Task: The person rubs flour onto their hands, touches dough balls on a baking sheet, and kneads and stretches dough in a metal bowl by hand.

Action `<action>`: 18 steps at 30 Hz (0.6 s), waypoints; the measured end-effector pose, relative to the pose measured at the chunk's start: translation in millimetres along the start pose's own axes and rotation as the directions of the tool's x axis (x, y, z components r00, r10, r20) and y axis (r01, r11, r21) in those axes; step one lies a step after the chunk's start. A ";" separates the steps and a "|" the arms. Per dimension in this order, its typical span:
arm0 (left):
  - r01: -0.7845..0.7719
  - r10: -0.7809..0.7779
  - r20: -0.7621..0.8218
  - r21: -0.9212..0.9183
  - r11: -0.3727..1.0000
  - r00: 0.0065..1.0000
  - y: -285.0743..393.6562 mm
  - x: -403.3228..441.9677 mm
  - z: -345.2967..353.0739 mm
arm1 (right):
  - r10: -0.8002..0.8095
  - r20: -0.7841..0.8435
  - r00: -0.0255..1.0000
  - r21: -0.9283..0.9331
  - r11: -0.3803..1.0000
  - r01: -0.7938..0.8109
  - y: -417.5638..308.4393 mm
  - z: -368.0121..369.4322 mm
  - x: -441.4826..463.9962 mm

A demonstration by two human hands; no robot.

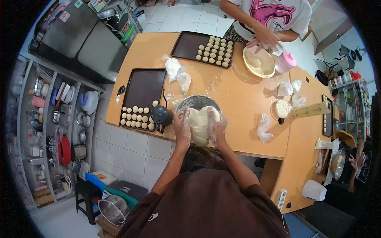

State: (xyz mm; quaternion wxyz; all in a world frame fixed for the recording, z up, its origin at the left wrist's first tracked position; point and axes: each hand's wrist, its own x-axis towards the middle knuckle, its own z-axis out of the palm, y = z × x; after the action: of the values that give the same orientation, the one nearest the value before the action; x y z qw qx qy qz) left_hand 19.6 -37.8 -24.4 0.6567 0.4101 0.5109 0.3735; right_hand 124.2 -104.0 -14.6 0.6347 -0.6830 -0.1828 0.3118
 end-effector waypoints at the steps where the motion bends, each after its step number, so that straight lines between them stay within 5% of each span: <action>1: 0.029 -0.030 -0.019 -0.027 0.999 0.999 2.8 -4.7 3.2 | -0.045 0.012 0.999 -0.008 0.999 0.045 0.5 2.6 -0.3; 4: 0.199 -0.206 -0.010 -0.224 0.954 0.979 9.6 -20.5 13.9 | -0.120 0.035 0.992 -0.009 0.993 0.120 14.8 3.8 3.5; 7: 0.243 -0.255 -0.004 -0.291 0.925 0.967 5.9 -10.6 13.8 | 0.157 0.066 0.985 0.180 0.969 -0.166 6.7 1.4 8.6; 11: 0.139 -0.113 0.119 -0.231 0.963 0.986 0.5 3.4 5.3 | 0.237 0.123 0.964 0.270 0.926 -0.263 29.5 -8.3 26.3; 12: 0.155 -0.125 0.139 -0.233 0.960 0.982 11.7 -0.6 5.4 | 0.254 0.002 0.967 0.198 0.948 -0.249 37.4 -6.4 33.1; 15: 0.079 -0.043 0.163 -0.220 0.972 0.986 17.6 -9.2 5.6 | 0.095 0.008 0.995 -0.266 0.960 -0.089 26.3 -19.4 41.9; 18: -0.014 0.038 0.123 -0.194 0.981 0.992 18.6 -22.3 5.9 | -0.001 -0.005 1.000 -0.363 0.932 -0.001 24.6 -23.4 48.7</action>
State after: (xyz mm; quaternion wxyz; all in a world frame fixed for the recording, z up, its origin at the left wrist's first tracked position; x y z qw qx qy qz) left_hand 19.6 -51.9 1.7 0.7192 0.3741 0.4245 0.4032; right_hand 172.0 -93.3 -48.1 0.4981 -0.7893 -0.2356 0.2708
